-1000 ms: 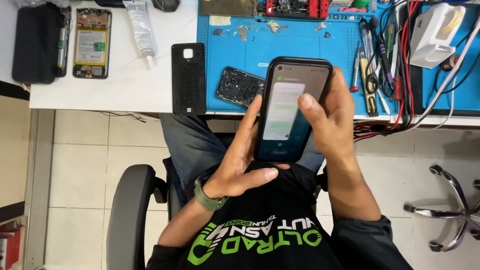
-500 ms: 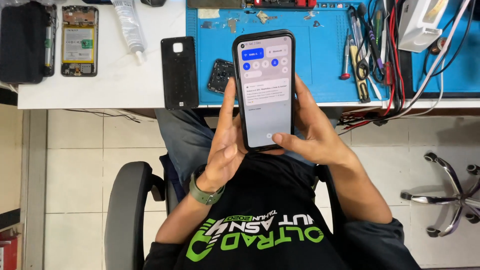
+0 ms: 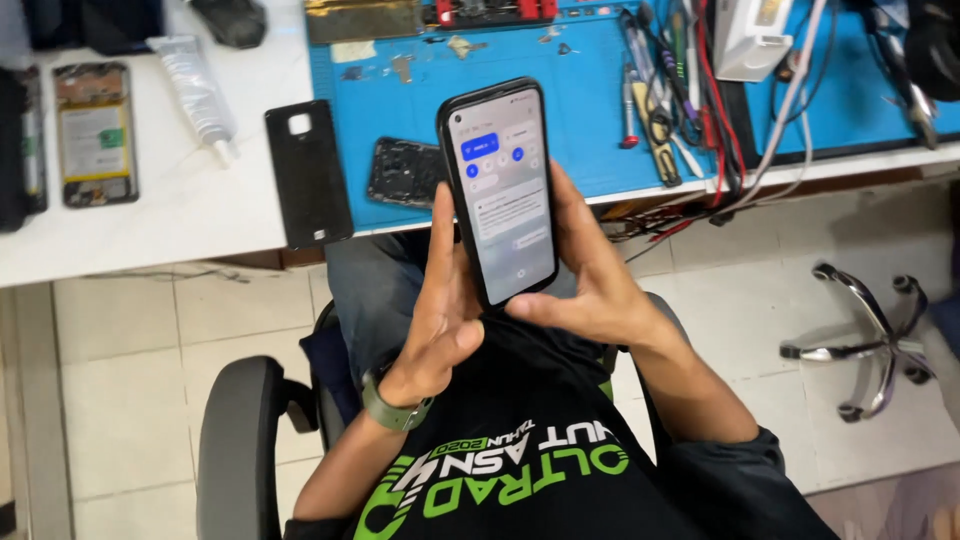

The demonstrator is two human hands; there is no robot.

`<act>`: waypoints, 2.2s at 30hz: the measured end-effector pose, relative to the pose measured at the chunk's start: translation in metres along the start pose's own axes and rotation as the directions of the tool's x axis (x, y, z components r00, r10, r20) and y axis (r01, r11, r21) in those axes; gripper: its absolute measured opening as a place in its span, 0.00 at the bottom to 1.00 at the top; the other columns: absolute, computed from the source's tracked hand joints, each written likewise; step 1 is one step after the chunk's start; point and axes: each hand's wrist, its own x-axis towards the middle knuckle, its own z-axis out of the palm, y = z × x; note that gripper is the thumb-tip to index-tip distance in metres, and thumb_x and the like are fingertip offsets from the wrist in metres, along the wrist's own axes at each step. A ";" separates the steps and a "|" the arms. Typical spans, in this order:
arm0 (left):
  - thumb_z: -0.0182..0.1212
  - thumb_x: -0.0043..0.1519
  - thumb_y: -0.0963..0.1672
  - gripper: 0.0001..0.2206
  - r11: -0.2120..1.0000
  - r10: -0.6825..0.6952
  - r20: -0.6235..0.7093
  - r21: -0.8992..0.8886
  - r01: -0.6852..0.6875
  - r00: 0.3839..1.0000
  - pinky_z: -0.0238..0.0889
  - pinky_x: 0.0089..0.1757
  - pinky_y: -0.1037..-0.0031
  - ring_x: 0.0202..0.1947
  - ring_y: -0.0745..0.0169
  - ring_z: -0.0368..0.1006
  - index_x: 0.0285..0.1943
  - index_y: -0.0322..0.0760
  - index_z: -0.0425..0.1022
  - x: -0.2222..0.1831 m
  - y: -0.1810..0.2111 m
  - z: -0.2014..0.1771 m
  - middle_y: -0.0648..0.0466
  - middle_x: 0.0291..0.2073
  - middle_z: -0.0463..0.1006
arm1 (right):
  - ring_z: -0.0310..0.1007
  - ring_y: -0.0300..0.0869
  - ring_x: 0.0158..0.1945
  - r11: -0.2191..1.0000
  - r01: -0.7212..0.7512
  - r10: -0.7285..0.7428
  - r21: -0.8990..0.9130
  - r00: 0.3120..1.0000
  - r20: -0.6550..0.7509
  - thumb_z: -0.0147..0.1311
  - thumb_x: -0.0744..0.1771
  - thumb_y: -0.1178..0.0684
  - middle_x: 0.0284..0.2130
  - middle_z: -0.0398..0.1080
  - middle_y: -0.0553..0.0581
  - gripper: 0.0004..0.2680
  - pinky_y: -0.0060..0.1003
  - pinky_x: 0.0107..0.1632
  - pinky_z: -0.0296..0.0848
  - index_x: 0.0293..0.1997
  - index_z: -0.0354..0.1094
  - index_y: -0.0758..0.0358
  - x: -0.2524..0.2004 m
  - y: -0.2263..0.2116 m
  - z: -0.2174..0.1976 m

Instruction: The person cleans the back cover of a mobile phone and then secures it to the phone body using several rubber bands.

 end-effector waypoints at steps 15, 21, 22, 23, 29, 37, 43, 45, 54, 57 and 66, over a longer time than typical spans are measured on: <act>0.52 0.68 0.61 0.23 -0.054 -0.924 -0.360 0.464 0.884 0.132 0.69 0.55 0.73 0.58 0.69 0.83 0.65 0.55 0.77 -0.124 -0.001 -0.061 0.64 0.60 0.84 | 0.68 0.69 0.65 0.297 -0.608 -0.170 -0.736 0.725 -0.667 0.76 0.65 0.54 0.60 0.67 0.79 0.37 0.57 0.67 0.65 0.83 0.55 0.78 -0.145 0.039 -0.218; 0.48 0.70 0.61 0.24 0.142 -0.899 -0.272 0.561 0.816 0.343 0.61 0.60 0.72 0.65 0.68 0.74 0.65 0.51 0.73 -0.122 0.013 -0.065 0.61 0.61 0.73 | 0.81 0.57 0.57 0.305 -0.688 -0.168 -0.658 0.641 -0.749 0.71 0.76 0.46 0.55 0.81 0.70 0.19 0.49 0.57 0.74 0.65 0.77 0.78 -0.153 0.099 -0.349; 0.48 0.70 0.61 0.24 0.146 -0.896 -0.282 0.544 0.826 0.344 0.61 0.60 0.72 0.65 0.68 0.74 0.65 0.51 0.73 -0.126 0.011 -0.065 0.61 0.61 0.73 | 0.81 0.57 0.57 0.308 -0.675 -0.162 -0.670 0.657 -0.736 0.71 0.76 0.46 0.55 0.81 0.70 0.19 0.49 0.57 0.74 0.65 0.77 0.78 -0.143 0.097 -0.350; 0.49 0.72 0.59 0.20 0.252 -0.869 -0.251 0.518 0.818 0.426 0.59 0.52 0.71 0.50 0.67 0.69 0.56 0.48 0.74 -0.127 0.009 -0.069 0.60 0.48 0.72 | 0.77 0.63 0.60 0.288 -0.764 -0.061 -0.578 0.587 -0.807 0.66 0.77 0.41 0.57 0.78 0.75 0.22 0.52 0.59 0.70 0.68 0.75 0.79 -0.133 0.096 -0.352; 0.63 0.72 0.50 0.11 0.658 -0.715 -0.114 0.223 0.719 0.690 0.58 0.42 0.72 0.36 0.68 0.63 0.48 0.41 0.79 -0.107 0.045 -0.079 0.59 0.34 0.71 | 0.67 0.70 0.67 0.206 -0.883 0.142 -0.421 0.453 -0.880 0.54 0.81 0.30 0.64 0.70 0.82 0.29 0.57 0.63 0.61 0.75 0.68 0.76 -0.104 0.100 -0.361; 0.38 0.85 0.55 0.24 0.982 -0.186 0.554 0.109 0.151 0.811 0.54 0.71 0.45 0.68 0.39 0.67 0.57 0.34 0.74 -0.060 0.089 -0.074 0.46 0.61 0.69 | 0.80 0.66 0.51 0.270 -0.281 -0.711 -0.921 0.586 -0.388 0.52 0.73 0.71 0.47 0.80 0.79 0.06 0.58 0.58 0.77 0.53 0.75 0.86 -0.031 0.064 -0.173; 0.63 0.72 0.51 0.14 0.875 0.191 -0.146 0.473 -0.101 0.971 0.79 0.50 0.53 0.46 0.50 0.80 0.35 0.47 0.71 -0.035 0.095 -0.107 0.53 0.40 0.74 | 0.80 0.68 0.59 0.675 0.068 -0.407 -0.734 0.865 -0.295 0.49 0.76 0.71 0.52 0.76 0.79 0.06 0.58 0.67 0.81 0.57 0.71 0.81 0.041 0.069 -0.050; 0.72 0.72 0.43 0.10 0.486 0.479 -0.529 0.825 0.290 0.701 0.78 0.49 0.53 0.46 0.40 0.81 0.52 0.32 0.76 -0.019 0.064 -0.145 0.47 0.43 0.77 | 0.81 0.67 0.59 0.759 0.119 -0.362 -0.640 0.894 -0.264 0.54 0.73 0.69 0.50 0.80 0.72 0.07 0.57 0.62 0.76 0.56 0.75 0.77 0.067 0.074 -0.019; 0.87 0.61 0.49 0.49 -0.032 0.214 -0.702 0.690 0.723 0.679 0.80 0.36 0.45 0.56 0.22 0.72 0.81 0.30 0.49 0.039 0.034 -0.159 0.28 0.68 0.62 | 0.75 0.67 0.69 0.901 0.137 -0.209 -0.412 0.969 -0.135 0.49 0.77 0.59 0.59 0.73 0.77 0.09 0.53 0.68 0.78 0.62 0.67 0.76 0.102 0.060 0.032; 0.90 0.57 0.46 0.57 -0.028 0.194 -0.729 0.665 0.746 0.657 0.80 0.38 0.45 0.59 0.18 0.68 0.84 0.31 0.41 0.042 0.029 -0.154 0.25 0.72 0.55 | 0.76 0.66 0.69 0.925 0.087 -0.174 -0.369 0.962 -0.209 0.49 0.78 0.55 0.58 0.73 0.76 0.10 0.48 0.62 0.77 0.62 0.68 0.75 0.092 0.057 0.024; 0.93 0.52 0.41 0.65 0.108 0.182 -0.766 0.639 0.762 0.617 0.69 0.58 0.39 0.59 0.16 0.66 0.87 0.33 0.33 0.035 0.018 -0.163 0.28 0.72 0.49 | 0.76 0.64 0.66 0.950 0.075 -0.175 -0.305 0.932 -0.317 0.49 0.78 0.54 0.57 0.73 0.75 0.11 0.52 0.69 0.80 0.61 0.67 0.77 0.070 0.066 -0.004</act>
